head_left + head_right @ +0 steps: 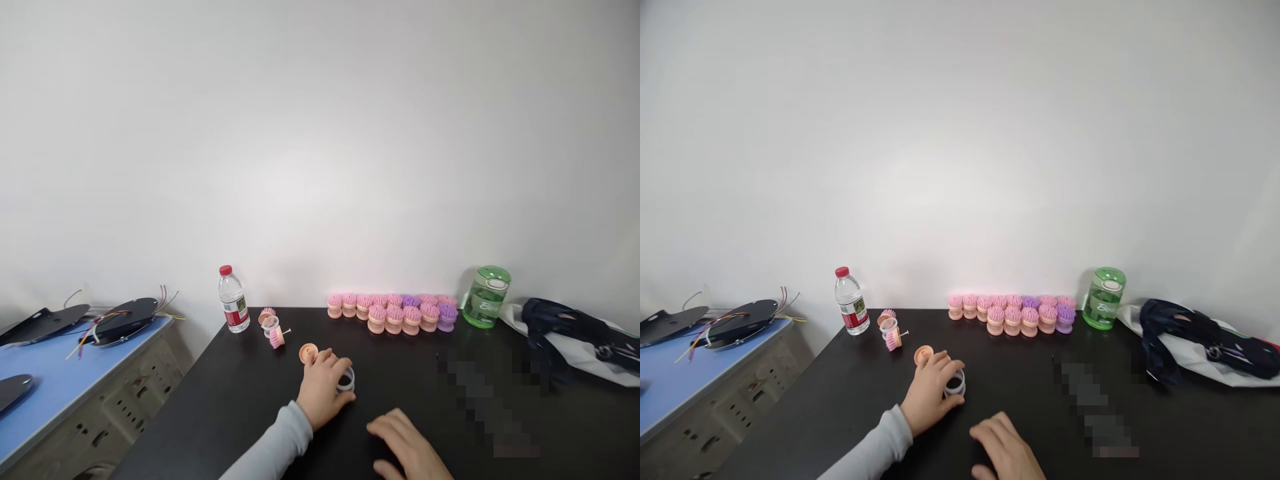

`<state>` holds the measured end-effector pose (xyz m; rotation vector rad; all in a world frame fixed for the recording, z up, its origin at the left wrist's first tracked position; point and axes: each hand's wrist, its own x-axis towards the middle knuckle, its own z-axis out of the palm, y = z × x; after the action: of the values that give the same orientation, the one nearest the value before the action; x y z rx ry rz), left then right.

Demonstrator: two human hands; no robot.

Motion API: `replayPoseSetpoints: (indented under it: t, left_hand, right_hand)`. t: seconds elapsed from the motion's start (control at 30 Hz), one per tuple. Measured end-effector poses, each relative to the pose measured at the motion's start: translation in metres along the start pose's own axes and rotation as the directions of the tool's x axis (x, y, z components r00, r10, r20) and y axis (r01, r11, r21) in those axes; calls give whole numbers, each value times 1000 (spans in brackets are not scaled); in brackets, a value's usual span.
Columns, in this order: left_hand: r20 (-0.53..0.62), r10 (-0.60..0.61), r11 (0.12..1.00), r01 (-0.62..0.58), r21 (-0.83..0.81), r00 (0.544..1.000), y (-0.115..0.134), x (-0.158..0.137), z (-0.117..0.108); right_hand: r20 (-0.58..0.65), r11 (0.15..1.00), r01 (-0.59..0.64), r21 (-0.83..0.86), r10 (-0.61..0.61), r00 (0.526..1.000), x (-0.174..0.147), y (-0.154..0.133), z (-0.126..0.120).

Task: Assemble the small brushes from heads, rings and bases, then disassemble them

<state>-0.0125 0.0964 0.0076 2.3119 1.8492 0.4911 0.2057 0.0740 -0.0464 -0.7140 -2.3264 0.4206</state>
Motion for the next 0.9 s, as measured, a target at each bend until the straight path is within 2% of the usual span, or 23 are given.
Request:
replayPoseSetpoints:
  t: [0.1, 0.2, 0.27, 0.37, 0.5, 0.6, 0.67, 0.77, 0.9]
  left_hand:
    - [38, 100, 994, -98, -57, 994, 13, -35, 8]
    - [-39, 199, 970, -202, -134, 979, 12, -52, 9]
    - [-158, 218, 959, -241, -149, 963, 4, -54, 5]
    - [-293, 143, 975, -186, -123, 945, -13, -49, -5]
    - [-355, 66, 987, -113, -115, 933, -38, -41, -9]
    - [-398, 29, 990, -83, -118, 917, -46, -41, -7]
    - [-431, 10, 989, -74, -132, 902, -43, -44, -8]
    - [-462, 9, 982, -94, -162, 887, -24, -54, -10]
    - [-414, 78, 956, -186, -226, 907, 12, -68, -5]
  right_hand:
    - [-72, 978, -192, 82, 198, 978, 6, -5, -16]
    - [-132, 949, -266, 167, 289, 948, 12, -3, -19]
    - [-156, 942, -261, 211, 296, 942, 18, 1, -18]
    - [-116, 943, -210, 258, 246, 962, 35, 2, -15]
    - [54, 950, -165, 264, 157, 986, 67, 0, -6]
    - [105, 956, -164, 245, 142, 984, 88, 1, 4]
    - [120, 960, -159, 229, 135, 984, 98, 3, 10]
    - [119, 964, -165, 209, 142, 983, 106, 8, 15]
    - [26, 955, -219, 201, 219, 975, 100, 15, 9]
